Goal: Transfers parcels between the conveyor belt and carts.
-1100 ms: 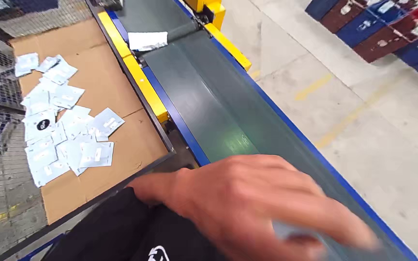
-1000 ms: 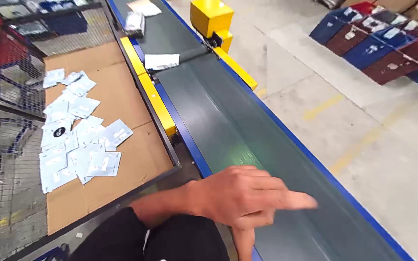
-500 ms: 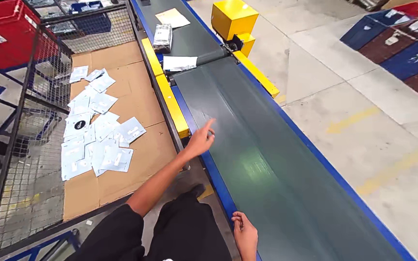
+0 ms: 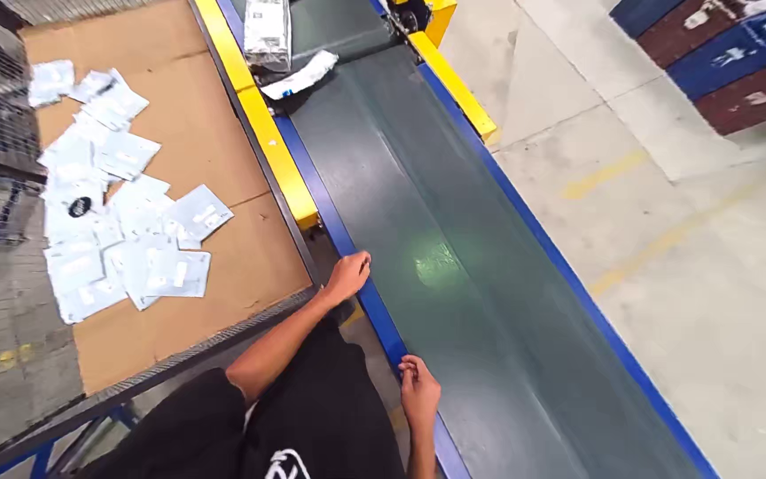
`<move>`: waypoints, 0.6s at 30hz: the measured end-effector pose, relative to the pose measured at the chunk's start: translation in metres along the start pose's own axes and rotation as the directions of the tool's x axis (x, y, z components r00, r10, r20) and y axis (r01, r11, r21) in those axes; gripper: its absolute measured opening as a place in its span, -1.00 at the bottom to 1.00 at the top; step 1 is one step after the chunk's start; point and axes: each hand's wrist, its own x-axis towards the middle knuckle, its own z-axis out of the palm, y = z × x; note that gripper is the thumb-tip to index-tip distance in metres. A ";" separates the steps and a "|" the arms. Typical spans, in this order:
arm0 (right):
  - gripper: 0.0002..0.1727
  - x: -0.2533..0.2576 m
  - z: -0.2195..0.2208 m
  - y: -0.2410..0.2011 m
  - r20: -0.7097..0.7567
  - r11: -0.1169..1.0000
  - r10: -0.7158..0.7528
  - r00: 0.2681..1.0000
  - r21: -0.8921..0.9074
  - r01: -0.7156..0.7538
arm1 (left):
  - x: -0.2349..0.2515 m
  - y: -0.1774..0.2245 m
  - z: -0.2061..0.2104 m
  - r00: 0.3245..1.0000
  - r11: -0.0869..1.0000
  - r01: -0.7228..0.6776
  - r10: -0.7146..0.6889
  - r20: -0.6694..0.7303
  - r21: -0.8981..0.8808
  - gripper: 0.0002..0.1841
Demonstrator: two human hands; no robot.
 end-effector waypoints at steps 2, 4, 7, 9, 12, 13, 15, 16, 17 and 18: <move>-0.75 0.011 0.004 -0.003 0.005 1.000 -0.003 1.000 -0.005 0.003 | -0.034 0.014 0.033 0.961 0.981 -0.183 0.165 0.221 0.061 -0.69; -0.73 0.020 0.008 -0.006 0.022 1.000 -0.023 0.999 -0.009 0.024 | -0.060 0.016 0.058 0.836 0.911 -0.411 0.366 0.408 0.025 -0.74; -0.74 0.033 0.008 -0.010 0.047 0.998 -0.060 0.997 -0.033 0.062 | -0.064 0.018 0.067 0.666 0.817 -0.574 0.498 0.555 -0.043 -0.78; -0.73 0.039 0.006 -0.015 0.082 0.998 -0.043 0.996 -0.051 0.047 | -0.058 0.022 0.056 0.727 0.839 -0.543 0.490 0.481 -0.034 -0.68; -0.68 0.043 0.004 -0.021 0.132 0.979 0.110 0.985 0.157 -0.130 | -0.035 0.036 0.015 0.942 0.949 -0.305 0.313 0.121 -0.080 -0.36; -0.67 0.042 0.004 -0.025 0.165 0.921 0.187 0.969 0.314 -0.231 | -0.024 0.037 -0.003 0.979 0.967 -0.202 0.199 -0.035 -0.154 -0.34; -0.61 0.039 0.003 -0.029 0.217 0.765 0.312 0.925 0.519 -0.380 | 0.002 0.029 -0.041 0.941 0.968 -0.035 -0.053 -0.335 -0.250 -0.25; -0.59 0.039 0.002 -0.029 0.224 0.717 0.348 0.910 0.562 -0.413 | 0.017 0.023 -0.061 0.886 0.965 0.037 -0.151 -0.438 -0.258 -0.14; -0.59 0.040 0.002 -0.027 0.223 0.690 0.378 0.899 0.579 -0.434 | 0.031 0.016 -0.083 0.830 0.966 0.094 -0.211 -0.517 -0.242 0.02; -0.61 0.044 0.000 -0.026 0.219 0.676 0.405 0.888 0.582 -0.451 | 0.046 0.010 -0.105 0.775 0.970 0.141 -0.231 -0.588 -0.196 0.17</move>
